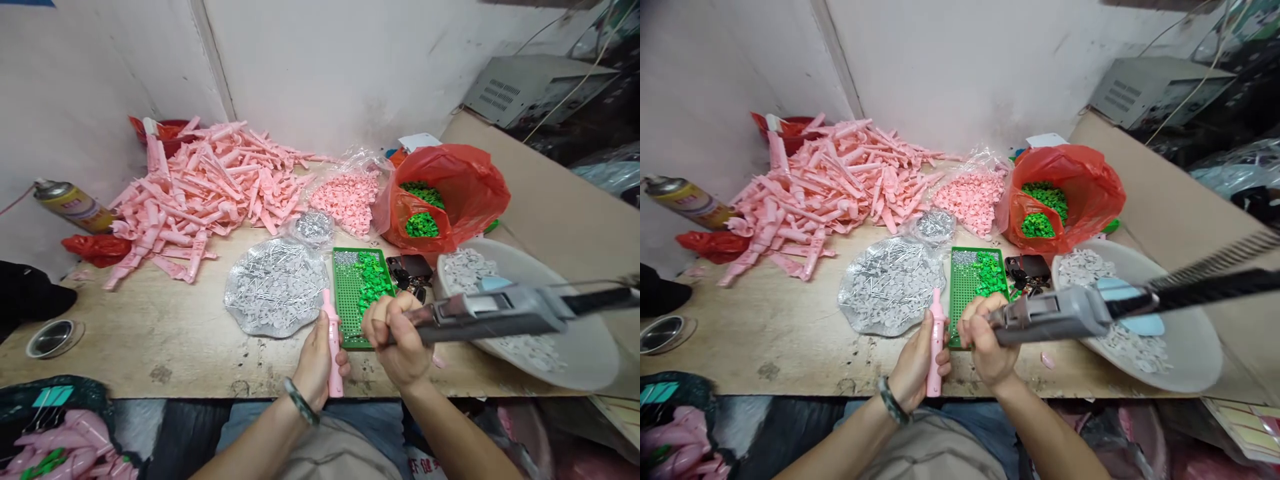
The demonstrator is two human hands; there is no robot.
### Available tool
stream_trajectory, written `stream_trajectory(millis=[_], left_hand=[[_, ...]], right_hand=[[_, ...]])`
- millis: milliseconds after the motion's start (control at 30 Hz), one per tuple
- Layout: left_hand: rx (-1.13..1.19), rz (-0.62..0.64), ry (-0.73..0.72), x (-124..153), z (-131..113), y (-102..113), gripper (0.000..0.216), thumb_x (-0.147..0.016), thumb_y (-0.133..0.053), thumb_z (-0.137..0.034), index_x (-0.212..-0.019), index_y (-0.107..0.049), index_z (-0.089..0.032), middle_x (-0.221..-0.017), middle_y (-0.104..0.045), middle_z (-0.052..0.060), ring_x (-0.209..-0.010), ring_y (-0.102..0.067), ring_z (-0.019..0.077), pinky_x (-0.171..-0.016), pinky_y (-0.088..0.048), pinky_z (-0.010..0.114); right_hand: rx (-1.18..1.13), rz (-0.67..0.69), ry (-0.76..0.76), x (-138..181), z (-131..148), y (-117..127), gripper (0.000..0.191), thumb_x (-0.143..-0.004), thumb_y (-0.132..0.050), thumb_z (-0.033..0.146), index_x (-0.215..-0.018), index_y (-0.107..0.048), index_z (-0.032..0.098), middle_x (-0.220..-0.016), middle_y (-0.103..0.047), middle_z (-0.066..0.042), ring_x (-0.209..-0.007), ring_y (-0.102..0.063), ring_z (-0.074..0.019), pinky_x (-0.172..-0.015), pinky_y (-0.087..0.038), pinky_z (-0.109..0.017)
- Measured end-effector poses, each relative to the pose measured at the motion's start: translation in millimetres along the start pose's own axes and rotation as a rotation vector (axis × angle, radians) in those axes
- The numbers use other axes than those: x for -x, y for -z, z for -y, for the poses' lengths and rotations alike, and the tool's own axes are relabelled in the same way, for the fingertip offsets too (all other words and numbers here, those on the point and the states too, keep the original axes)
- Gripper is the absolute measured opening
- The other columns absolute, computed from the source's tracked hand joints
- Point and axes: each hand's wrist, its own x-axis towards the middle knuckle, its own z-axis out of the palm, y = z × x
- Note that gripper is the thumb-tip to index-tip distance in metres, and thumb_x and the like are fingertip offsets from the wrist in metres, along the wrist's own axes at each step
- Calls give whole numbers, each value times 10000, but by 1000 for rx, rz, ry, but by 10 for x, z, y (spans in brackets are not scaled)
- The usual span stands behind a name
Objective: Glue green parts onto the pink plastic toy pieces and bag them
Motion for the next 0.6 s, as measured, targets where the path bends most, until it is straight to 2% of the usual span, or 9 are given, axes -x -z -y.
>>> stream_trajectory(millis=[100,200,400,600], left_hand=[[-18,32,-21,9,63,-7,505,-803,-573,-701,-912,-513,-211,-616,-404,-77,-431,-366,63,-395,-312,195],[-39,43,-41,19,80,-11,497,-797,-580,-701,-883,-504,-218,-575,-401,-74,-438,-364,78,-409,-304,215],[-176,8,-86,131,-1,-64,545,-768,-550,-755,-771,-509,-212,-494,-410,-56,-440,-357,103,-411,-294,238],[-220,15,-158,166,-5,-86,526,-794,-527,-735,-770,-505,-210,-543,-408,-60,-455,-357,98,-425,-306,232]], right_hand=[[-17,102,4,125,107,-109,257,-915,-615,360,-764,-457,226,-554,-444,79,-445,-423,-93,-468,-374,-225],[-6,143,11,214,69,-120,240,-919,-618,368,-799,-463,230,-582,-462,75,-470,-447,-99,-510,-385,-244],[21,163,14,249,-30,-136,243,-922,-610,360,-789,-449,235,-566,-468,71,-458,-428,-108,-505,-376,-251],[105,142,-23,381,-164,-101,287,-895,-618,435,-764,-451,241,-531,-451,61,-480,-452,-134,-526,-410,-279]])
